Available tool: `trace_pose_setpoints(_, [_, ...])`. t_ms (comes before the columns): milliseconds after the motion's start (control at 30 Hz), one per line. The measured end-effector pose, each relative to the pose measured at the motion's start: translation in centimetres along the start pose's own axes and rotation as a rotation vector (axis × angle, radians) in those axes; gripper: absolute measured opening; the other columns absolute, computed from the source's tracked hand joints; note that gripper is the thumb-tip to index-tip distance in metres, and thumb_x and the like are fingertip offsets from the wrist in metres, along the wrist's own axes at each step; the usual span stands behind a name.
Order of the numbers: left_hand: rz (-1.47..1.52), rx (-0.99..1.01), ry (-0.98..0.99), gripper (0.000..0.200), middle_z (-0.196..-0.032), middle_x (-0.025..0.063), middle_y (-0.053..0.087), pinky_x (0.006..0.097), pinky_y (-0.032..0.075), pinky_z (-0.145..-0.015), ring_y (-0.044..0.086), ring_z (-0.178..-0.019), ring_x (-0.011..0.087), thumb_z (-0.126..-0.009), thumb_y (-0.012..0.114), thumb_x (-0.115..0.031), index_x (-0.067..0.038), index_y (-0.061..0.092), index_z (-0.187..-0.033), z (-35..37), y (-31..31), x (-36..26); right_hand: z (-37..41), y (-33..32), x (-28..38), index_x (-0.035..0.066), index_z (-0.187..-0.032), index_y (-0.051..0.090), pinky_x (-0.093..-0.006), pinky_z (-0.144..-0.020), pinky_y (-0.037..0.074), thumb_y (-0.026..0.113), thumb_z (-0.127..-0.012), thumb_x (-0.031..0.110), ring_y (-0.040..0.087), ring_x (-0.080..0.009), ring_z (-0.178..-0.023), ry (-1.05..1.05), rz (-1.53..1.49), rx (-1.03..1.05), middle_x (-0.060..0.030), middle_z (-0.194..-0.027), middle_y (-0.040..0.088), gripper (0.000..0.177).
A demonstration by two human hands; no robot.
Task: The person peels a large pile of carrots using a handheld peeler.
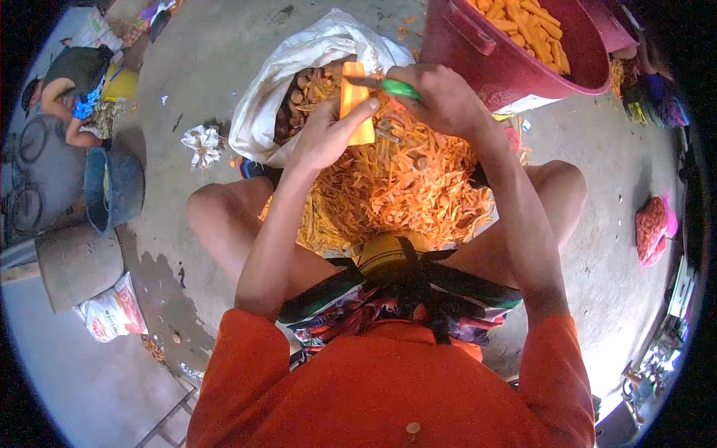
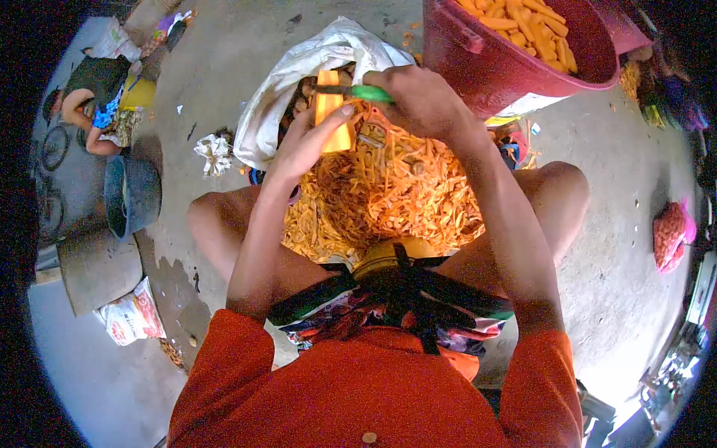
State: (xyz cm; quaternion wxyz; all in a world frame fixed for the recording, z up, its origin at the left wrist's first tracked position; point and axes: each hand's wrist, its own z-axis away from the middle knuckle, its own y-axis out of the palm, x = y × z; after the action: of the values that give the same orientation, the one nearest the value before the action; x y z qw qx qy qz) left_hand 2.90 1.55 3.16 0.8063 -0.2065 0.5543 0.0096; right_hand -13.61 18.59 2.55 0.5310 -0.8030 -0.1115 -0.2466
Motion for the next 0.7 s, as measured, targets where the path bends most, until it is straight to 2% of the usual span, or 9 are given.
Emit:
trace_pose_setpoints(67, [0.051, -0.033, 0.098, 0.056, -0.089, 0.0057, 0.07, 0.032, 0.048, -0.081, 0.063, -0.085, 0.0147, -0.091, 0.065, -0.055, -0.002, 0.072, -0.107, 0.0, 0.4, 0.2, 0.2, 0.4, 0.1, 0.006, -0.102, 0.061, -0.0527, -0.069, 0.052, 0.064, -0.088, 0.017, 0.065, -0.0457, -0.082, -0.036, 0.088, -0.085, -0.0235, -0.084, 0.067, 0.018])
trace_pose_setpoints(133, [-0.122, 0.077, 0.005, 0.054, -0.081, 0.0029, 0.066, 0.0327, 0.047, -0.074, 0.058, -0.078, 0.0137, -0.091, 0.066, -0.054, 0.0, 0.071, -0.098, 0.3, -0.4, 0.0, 0.6, 2.0, -3.1, 0.005, -0.097, 0.066, -0.0515, -0.068, 0.054, 0.063, -0.087, 0.019, 0.068, -0.0433, -0.08, 0.138, 0.082, -0.031, -0.0218, -0.082, 0.069, 0.017])
trace_pose_setpoints(267, [-0.126, 0.161, 0.102, 0.053, -0.073, 0.0027, 0.06, 0.0324, 0.046, -0.069, 0.055, -0.072, 0.0134, -0.09, 0.067, -0.053, -0.001, 0.069, -0.09, 1.0, -0.7, -0.2, 1.7, 1.7, -7.4, 0.005, -0.086, 0.074, -0.0486, -0.072, 0.056, 0.061, -0.091, 0.026, 0.07, -0.0403, -0.081, 0.205, 0.4, 0.222, -0.021, -0.084, 0.071, 0.024])
trace_pose_setpoints(367, [-0.286, 0.118, 0.152, 0.051, -0.074, 0.0091, 0.065, 0.0358, 0.048, -0.069, 0.062, -0.071, 0.0192, -0.091, 0.068, -0.05, 0.001, 0.069, -0.092, 0.5, -0.9, -0.4, 1.2, -0.3, -5.1, 0.002, -0.102, 0.064, -0.049, -0.071, 0.05, 0.064, -0.094, 0.03, 0.066, -0.0419, -0.082, 0.345, 0.127, 0.357, -0.0234, -0.086, 0.066, 0.03])
trace_pose_setpoints(433, [-0.371, 0.088, 0.16, 0.049, -0.075, 0.0121, 0.067, 0.0377, 0.049, -0.068, 0.066, -0.072, 0.0229, -0.091, 0.068, -0.048, 0.001, 0.069, -0.093, 0.2, -0.6, -0.3, 1.3, -0.3, -3.6, 0.001, -0.102, 0.063, -0.0466, -0.07, 0.049, 0.064, -0.095, 0.033, 0.064, -0.0408, -0.079, 0.133, -0.059, 0.114, -0.0228, -0.087, 0.066, 0.033])
trace_pose_setpoints(533, [-0.459, -0.02, 0.266, 0.045, -0.08, 0.0163, 0.068, 0.0415, 0.05, -0.069, 0.068, -0.075, 0.0315, -0.092, 0.068, -0.045, 0.0, 0.069, -0.095, -0.1, 0.0, -0.4, 0.9, -1.1, -0.9, 0.003, -0.107, 0.066, -0.049, -0.075, 0.051, 0.059, -0.098, 0.036, 0.066, -0.0414, -0.085, 0.04, -0.2, 0.09, -0.0229, -0.092, 0.069, 0.035])
trace_pose_setpoints(600, [-0.615, -0.153, 0.435, 0.039, -0.083, 0.0174, 0.067, 0.0429, 0.051, -0.07, 0.066, -0.076, 0.0364, -0.092, 0.068, -0.041, -0.002, 0.069, -0.097, -0.3, 0.4, -0.2, 1.2, 0.3, -1.7, 0.0, -0.102, 0.064, -0.0462, -0.066, 0.048, 0.062, -0.094, 0.035, 0.063, -0.0383, -0.071, 0.011, -0.279, 0.014, -0.0217, -0.082, 0.066, 0.036])
trace_pose_setpoints(667, [-0.61, -0.245, 0.5, 0.035, -0.084, 0.0165, 0.067, 0.0419, 0.051, -0.07, 0.066, -0.075, 0.0346, -0.092, 0.069, -0.037, -0.002, 0.069, -0.097, -0.1, 0.6, -0.1, 2.1, 0.9, -4.5, -0.002, -0.096, 0.066, -0.0478, -0.065, 0.048, 0.063, -0.09, 0.039, 0.063, -0.0368, -0.068, 0.304, 0.045, 0.551, -0.0223, -0.079, 0.066, 0.041])
trace_pose_setpoints(700, [-0.601, -0.338, 0.579, 0.031, -0.085, 0.0156, 0.067, 0.0409, 0.051, -0.07, 0.066, -0.075, 0.0328, -0.092, 0.071, -0.033, -0.002, 0.068, -0.098, -0.6, 0.5, -0.2, 3.3, 2.2, -7.0, -0.003, -0.09, 0.067, -0.0494, -0.065, 0.048, 0.063, -0.087, 0.04, 0.064, -0.0366, -0.067, 0.357, 0.157, 0.596, -0.0232, -0.077, 0.067, 0.043])
